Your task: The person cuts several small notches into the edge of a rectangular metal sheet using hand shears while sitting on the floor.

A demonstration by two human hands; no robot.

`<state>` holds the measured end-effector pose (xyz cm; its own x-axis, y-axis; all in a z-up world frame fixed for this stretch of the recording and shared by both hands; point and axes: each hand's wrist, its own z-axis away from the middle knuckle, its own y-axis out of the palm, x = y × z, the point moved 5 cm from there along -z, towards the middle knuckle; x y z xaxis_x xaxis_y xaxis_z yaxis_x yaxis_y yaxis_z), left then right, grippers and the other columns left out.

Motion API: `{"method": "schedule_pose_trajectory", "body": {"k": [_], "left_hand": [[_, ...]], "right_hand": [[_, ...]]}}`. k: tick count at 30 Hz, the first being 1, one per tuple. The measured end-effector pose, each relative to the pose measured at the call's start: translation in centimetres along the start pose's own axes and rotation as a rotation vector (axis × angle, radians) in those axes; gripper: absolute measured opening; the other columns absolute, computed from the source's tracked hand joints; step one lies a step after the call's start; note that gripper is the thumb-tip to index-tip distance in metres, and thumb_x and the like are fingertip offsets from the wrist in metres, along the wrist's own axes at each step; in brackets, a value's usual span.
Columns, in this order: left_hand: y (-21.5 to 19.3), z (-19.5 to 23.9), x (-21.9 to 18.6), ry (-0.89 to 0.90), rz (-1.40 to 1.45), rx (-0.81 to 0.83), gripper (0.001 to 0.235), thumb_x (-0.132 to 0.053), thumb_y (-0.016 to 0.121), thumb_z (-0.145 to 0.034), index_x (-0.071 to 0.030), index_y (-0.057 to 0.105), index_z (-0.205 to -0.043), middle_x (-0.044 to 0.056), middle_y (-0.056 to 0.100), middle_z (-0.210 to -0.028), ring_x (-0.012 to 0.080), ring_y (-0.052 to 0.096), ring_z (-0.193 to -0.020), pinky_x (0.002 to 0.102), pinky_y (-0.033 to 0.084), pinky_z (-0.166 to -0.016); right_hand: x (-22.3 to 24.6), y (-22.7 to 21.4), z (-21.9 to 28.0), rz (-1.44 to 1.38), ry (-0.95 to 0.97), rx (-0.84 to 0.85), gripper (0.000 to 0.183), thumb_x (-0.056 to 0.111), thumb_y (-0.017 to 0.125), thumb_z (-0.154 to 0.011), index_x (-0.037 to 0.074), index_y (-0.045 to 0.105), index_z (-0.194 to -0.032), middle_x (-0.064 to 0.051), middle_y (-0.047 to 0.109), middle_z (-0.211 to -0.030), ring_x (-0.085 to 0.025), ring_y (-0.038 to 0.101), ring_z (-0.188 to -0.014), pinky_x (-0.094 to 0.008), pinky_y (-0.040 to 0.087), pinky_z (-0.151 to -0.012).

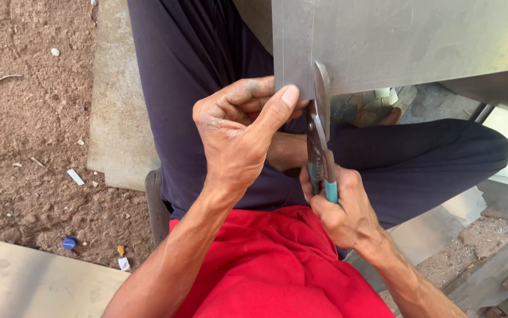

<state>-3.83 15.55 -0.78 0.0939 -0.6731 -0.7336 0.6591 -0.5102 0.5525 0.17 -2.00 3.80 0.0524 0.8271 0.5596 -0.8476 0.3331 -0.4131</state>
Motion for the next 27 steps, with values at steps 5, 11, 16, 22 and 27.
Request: {"method": "schedule_pose_trajectory", "body": {"k": [5, 11, 16, 22, 27], "left_hand": [[0.0, -2.6, -1.0, 0.205, -0.306, -0.003, 0.019, -0.010, 0.071, -0.107, 0.000, 0.068, -0.091, -0.002, 0.059, -0.077, 0.0033, 0.052, -0.068, 0.020, 0.042, -0.063], [1.4, -7.3, -0.8, 0.452, -0.393, -0.062, 0.042, -0.021, 0.066, -0.108, -0.007, 0.049, -0.072, -0.008, 0.038, -0.060, 0.0021, 0.031, -0.053, 0.022, 0.021, -0.051], [2.5, -2.1, 1.5, 0.431, -0.292, -0.244, 0.049, -0.026, 0.063, -0.110, -0.008, 0.045, -0.069, -0.010, 0.035, -0.067, 0.0017, 0.027, -0.061, 0.023, 0.020, -0.056], [8.6, -0.4, 8.7, -0.141, -0.189, 0.181, 0.015, -0.013, 0.076, -0.095, 0.001, 0.076, -0.099, 0.001, 0.073, -0.085, 0.0105, 0.069, -0.071, 0.026, 0.058, -0.064], [10.8, 0.3, 10.9, -0.154, -0.224, 0.195, 0.023, -0.015, 0.078, -0.096, 0.003, 0.077, -0.109, 0.005, 0.075, -0.090, 0.0149, 0.072, -0.076, 0.027, 0.058, -0.070]], "right_hand": [[-0.6, 0.1, -0.2, -0.036, -0.051, -0.068, 0.011, 0.005, 0.054, -0.074, 0.002, 0.062, -0.082, -0.005, 0.061, -0.063, -0.013, 0.058, -0.055, -0.030, 0.048, -0.053], [-2.1, -0.5, 0.8, 0.058, 0.024, -0.010, 0.011, 0.010, 0.060, -0.078, 0.001, 0.065, -0.084, -0.007, 0.059, -0.062, -0.016, 0.056, -0.058, -0.032, 0.047, -0.056], [-6.8, -1.7, 2.3, -0.450, 0.042, 0.223, 0.041, 0.011, 0.055, -0.070, 0.000, 0.064, -0.108, -0.009, 0.064, -0.094, -0.017, 0.059, -0.085, -0.033, 0.051, -0.072], [-10.7, 0.0, 5.7, -0.715, 0.115, -0.202, 0.064, 0.014, 0.050, -0.066, 0.001, 0.051, -0.129, -0.011, 0.061, -0.111, -0.021, 0.065, -0.092, -0.033, 0.057, -0.077], [-9.9, 0.6, 4.0, -0.816, 0.139, -0.239, 0.064, 0.011, 0.048, -0.066, 0.000, 0.052, -0.129, -0.012, 0.060, -0.103, -0.021, 0.059, -0.080, -0.033, 0.054, -0.068]]}}
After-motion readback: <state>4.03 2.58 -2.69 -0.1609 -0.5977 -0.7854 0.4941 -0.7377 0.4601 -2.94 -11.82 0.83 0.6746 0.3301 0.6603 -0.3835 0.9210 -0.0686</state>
